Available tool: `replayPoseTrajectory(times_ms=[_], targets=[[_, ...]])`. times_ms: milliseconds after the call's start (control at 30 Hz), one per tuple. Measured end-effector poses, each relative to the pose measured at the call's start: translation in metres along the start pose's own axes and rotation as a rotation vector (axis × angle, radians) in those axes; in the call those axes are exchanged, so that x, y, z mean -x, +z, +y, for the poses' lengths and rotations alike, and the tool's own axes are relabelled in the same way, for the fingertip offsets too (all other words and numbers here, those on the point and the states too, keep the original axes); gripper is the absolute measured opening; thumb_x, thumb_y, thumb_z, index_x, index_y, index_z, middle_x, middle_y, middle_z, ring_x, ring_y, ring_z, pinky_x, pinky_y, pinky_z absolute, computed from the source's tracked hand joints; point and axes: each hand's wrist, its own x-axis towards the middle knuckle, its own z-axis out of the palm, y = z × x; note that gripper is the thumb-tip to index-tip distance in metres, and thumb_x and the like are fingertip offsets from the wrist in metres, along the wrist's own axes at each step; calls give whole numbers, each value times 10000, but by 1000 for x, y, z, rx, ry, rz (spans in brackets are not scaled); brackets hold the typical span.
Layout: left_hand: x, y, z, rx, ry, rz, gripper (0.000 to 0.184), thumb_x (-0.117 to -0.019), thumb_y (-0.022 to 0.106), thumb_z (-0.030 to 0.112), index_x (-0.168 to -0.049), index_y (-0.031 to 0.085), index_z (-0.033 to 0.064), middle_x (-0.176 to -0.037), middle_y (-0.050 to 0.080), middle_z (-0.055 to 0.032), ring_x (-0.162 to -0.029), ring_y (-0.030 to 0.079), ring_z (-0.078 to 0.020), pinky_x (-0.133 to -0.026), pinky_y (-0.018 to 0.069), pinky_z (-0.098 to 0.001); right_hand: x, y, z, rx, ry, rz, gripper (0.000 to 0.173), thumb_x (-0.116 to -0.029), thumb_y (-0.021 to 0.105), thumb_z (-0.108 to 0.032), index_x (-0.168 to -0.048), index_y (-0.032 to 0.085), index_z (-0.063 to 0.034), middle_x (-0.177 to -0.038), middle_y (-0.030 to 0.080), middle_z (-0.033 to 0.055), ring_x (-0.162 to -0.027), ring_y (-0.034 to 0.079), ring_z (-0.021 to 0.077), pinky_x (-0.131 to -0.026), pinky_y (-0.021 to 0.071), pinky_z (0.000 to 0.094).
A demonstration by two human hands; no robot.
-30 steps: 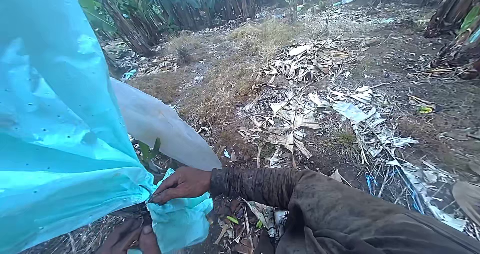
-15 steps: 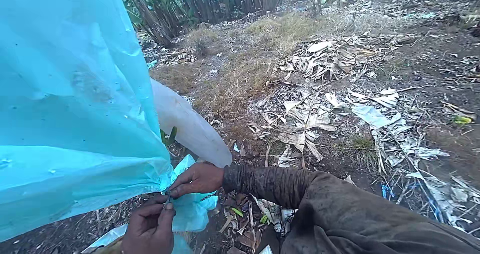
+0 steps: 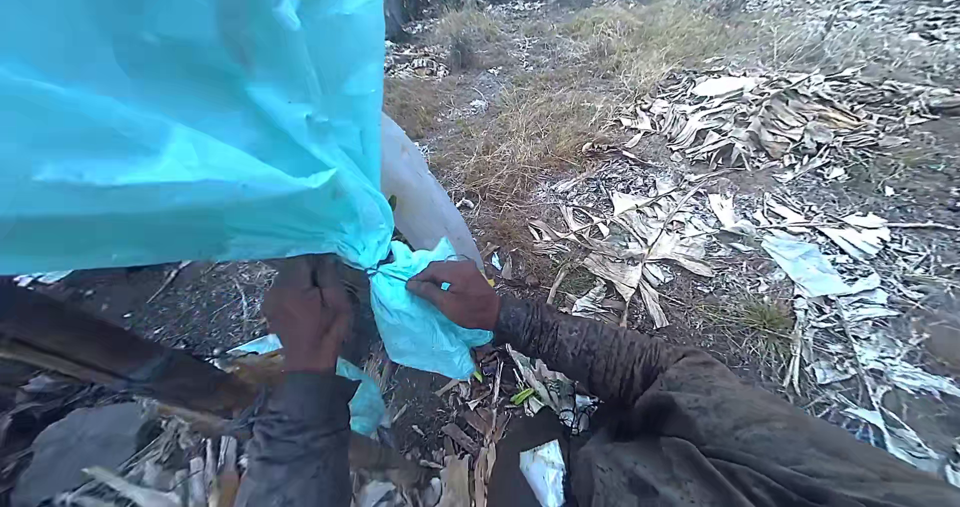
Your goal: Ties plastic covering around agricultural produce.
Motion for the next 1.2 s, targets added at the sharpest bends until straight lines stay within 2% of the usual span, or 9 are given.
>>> replayPoseTrajectory(times_ms=[133, 300, 433, 533, 667, 767, 867, 1100, 1200], targets=[[-28, -21, 44, 66, -186, -100, 473, -1076, 415, 297, -1106, 661, -106, -1076, 673, -352, -1075, 642, -538, -946, 446, -718, 6, 1, -16, -65, 185, -42, 193, -1023, 592, -111, -1007, 721, 32, -853, 699, 106, -719, 650, 130, -688, 576, 324], [-6, -15, 10, 355, -246, -108, 388, -1033, 567, 307, -1239, 616, -19, -1006, 694, -180, -912, 689, -276, -855, 560, -523, 52, 4, 10, -200, 426, -205, 248, -1051, 596, -231, -1218, 666, -60, -817, 667, 98, -597, 622, 175, -548, 577, 344], [161, 40, -37, 349, -404, -463, 521, -999, 634, 417, -1399, 517, 105, -1015, 699, -90, -823, 695, -216, -747, 612, -484, 119, -5, 44, -278, 712, -595, 575, -1059, 566, -243, -1596, 364, -211, -1010, 735, 125, -755, 730, 246, -713, 645, 453], [330, 56, -46, 219, -540, -1089, 437, -991, 621, 396, -1283, 647, 71, -1077, 726, -154, -982, 714, -326, -905, 562, -599, 135, -35, 54, -238, 815, -725, 584, -1075, 514, -230, -1622, 316, -182, -991, 744, 139, -665, 698, 222, -644, 614, 420], [460, 3, 22, 44, -712, -1544, 331, -995, 598, 306, -1205, 694, 68, -1171, 700, -228, -1104, 668, -444, -908, 525, -674, 54, -74, 71, 4, 548, -285, 359, -1034, 582, -139, -1360, 617, 6, -852, 712, 93, -644, 638, 120, -627, 576, 329], [492, -15, 59, -53, -891, -1521, 356, -1053, 498, 267, -1309, 661, 81, -1275, 672, -229, -1171, 646, -450, -933, 518, -663, -31, -67, 83, 67, 172, -310, 398, -971, 685, -181, -1304, 647, 34, -1255, 672, 159, -1090, 681, 185, -939, 581, 359], [519, -18, 73, -154, -985, -1432, 377, -1061, 495, 282, -1375, 650, 142, -1422, 596, -187, -1318, 555, -425, -985, 517, -615, -88, -39, 72, 193, -77, -589, 583, -892, 778, -356, -1354, 642, -28, -1486, 538, 198, -1409, 486, 318, -1170, 405, 497], [505, -31, 105, -126, -1209, -1572, 440, -1067, 467, 355, -1432, 576, 134, -1406, 601, -213, -1243, 612, -434, -981, 508, -634, -121, 17, 64, 209, -90, -852, 786, -709, 858, -585, -1246, 694, -34, -1292, 662, 183, -1290, 576, 295, -1134, 431, 483], [494, -58, 102, -71, -1187, -1589, 500, -967, 570, 470, -1257, 655, 73, -1210, 698, -215, -1138, 671, -421, -921, 538, -633, -124, 32, 46, 142, 47, -869, 881, -654, 894, -574, -1311, 637, -45, -1302, 651, 149, -1264, 591, 211, -1117, 458, 424]])
